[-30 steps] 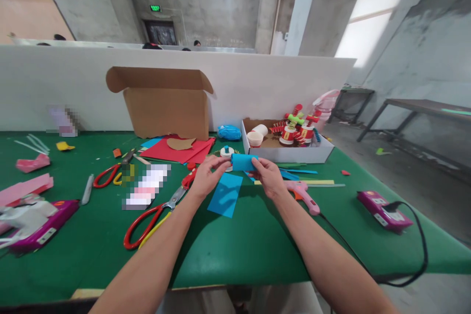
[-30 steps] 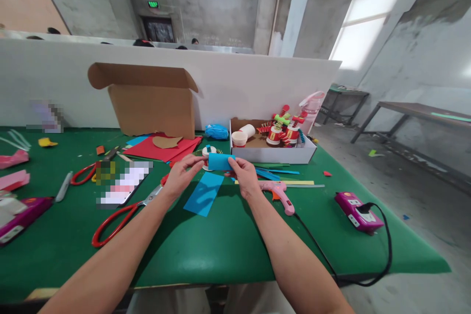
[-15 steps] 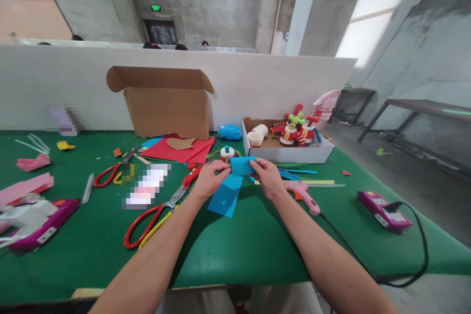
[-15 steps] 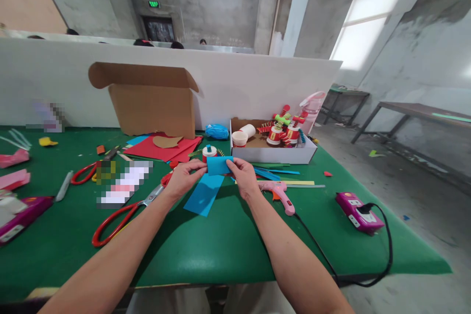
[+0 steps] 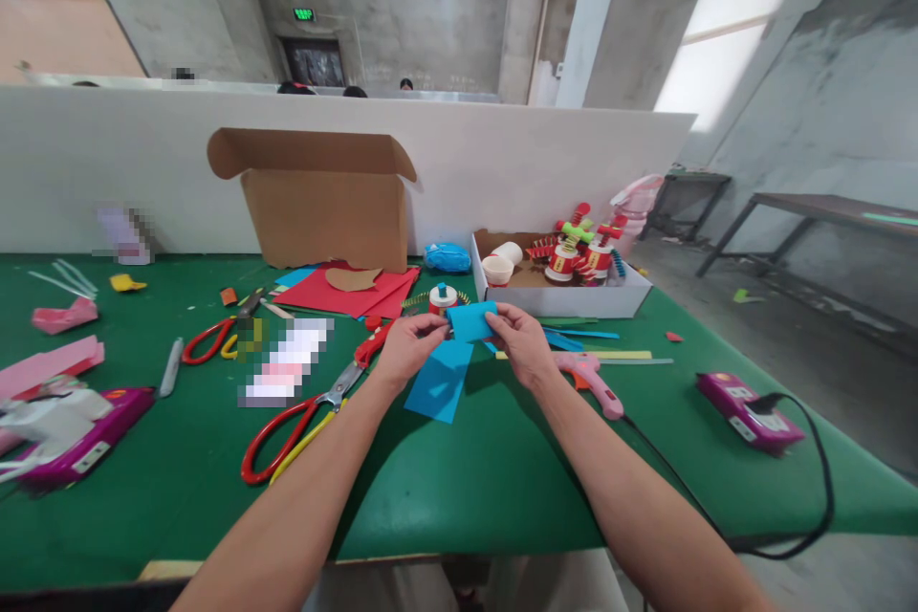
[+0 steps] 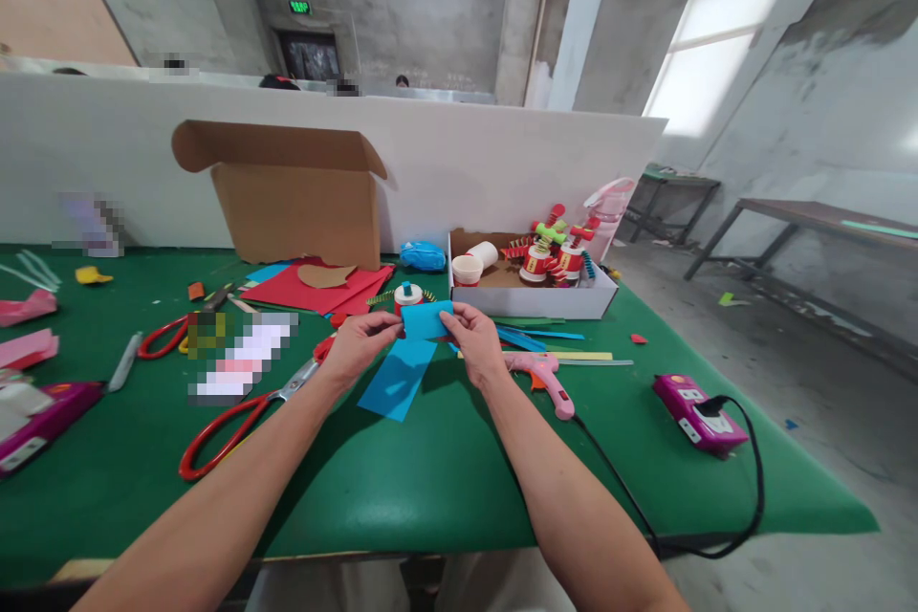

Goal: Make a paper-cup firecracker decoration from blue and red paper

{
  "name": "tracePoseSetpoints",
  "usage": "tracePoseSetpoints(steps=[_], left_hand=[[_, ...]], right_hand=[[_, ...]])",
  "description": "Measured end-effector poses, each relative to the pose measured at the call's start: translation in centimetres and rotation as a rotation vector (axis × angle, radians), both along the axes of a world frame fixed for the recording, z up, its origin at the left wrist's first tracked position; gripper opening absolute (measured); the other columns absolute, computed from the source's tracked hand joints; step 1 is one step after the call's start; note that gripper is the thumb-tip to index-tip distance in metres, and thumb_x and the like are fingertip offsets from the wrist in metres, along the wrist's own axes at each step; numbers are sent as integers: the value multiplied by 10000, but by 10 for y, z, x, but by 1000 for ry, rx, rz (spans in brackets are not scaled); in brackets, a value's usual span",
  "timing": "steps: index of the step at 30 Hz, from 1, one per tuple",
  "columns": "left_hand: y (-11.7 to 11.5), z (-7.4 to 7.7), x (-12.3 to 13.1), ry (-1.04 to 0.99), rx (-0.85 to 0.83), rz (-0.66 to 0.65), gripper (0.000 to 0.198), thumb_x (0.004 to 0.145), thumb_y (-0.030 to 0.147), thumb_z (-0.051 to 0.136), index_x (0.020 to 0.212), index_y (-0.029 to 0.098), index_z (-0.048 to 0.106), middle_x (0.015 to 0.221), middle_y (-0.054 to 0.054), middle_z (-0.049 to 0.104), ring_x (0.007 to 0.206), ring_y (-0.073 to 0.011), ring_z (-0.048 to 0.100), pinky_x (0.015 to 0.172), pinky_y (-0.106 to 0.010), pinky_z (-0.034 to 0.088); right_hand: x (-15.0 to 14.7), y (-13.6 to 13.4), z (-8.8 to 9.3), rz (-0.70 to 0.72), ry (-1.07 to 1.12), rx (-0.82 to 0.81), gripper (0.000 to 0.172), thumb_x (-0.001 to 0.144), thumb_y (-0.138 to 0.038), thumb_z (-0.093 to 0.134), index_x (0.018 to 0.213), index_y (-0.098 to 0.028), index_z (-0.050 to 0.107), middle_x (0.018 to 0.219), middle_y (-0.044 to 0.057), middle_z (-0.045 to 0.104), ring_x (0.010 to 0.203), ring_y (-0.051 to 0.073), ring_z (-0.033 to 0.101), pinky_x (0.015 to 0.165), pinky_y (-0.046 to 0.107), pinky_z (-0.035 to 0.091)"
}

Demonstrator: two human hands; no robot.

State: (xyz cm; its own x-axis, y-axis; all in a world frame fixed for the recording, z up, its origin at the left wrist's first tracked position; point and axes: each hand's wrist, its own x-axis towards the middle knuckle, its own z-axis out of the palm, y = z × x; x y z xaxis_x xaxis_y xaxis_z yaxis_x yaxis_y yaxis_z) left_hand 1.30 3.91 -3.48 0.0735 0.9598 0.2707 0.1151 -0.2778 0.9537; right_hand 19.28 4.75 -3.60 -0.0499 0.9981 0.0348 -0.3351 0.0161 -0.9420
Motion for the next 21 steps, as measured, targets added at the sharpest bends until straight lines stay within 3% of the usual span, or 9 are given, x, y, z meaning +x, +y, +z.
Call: tracePoseSetpoints(steps=[5,17,21], left_hand=[[-1,1,1,-116,-44,15,240,619,389,698,714,169,712,700,-30,692,689,-169,603,677,-281,477],[-3,1,1,-100,-86,-17,309,585,435,728,696,147,720,692,-40,686,662,-160,567,645,-273,454],[-4,4,0,-70,-67,-48,325,663,470,675,673,147,704,661,-35,659,659,-145,540,648,-259,435]], right_hand=[[-1,1,-2,-19,6,5,400,501,-418,828,785,-185,670,707,-17,687,655,123,614,650,255,516],[-1,0,-1,-65,-40,43,409,487,-450,833,735,-182,648,666,-25,647,606,109,572,580,238,507],[0,0,-1,-85,-67,57,387,511,-454,815,734,-188,645,646,-28,634,575,110,550,573,251,498]])
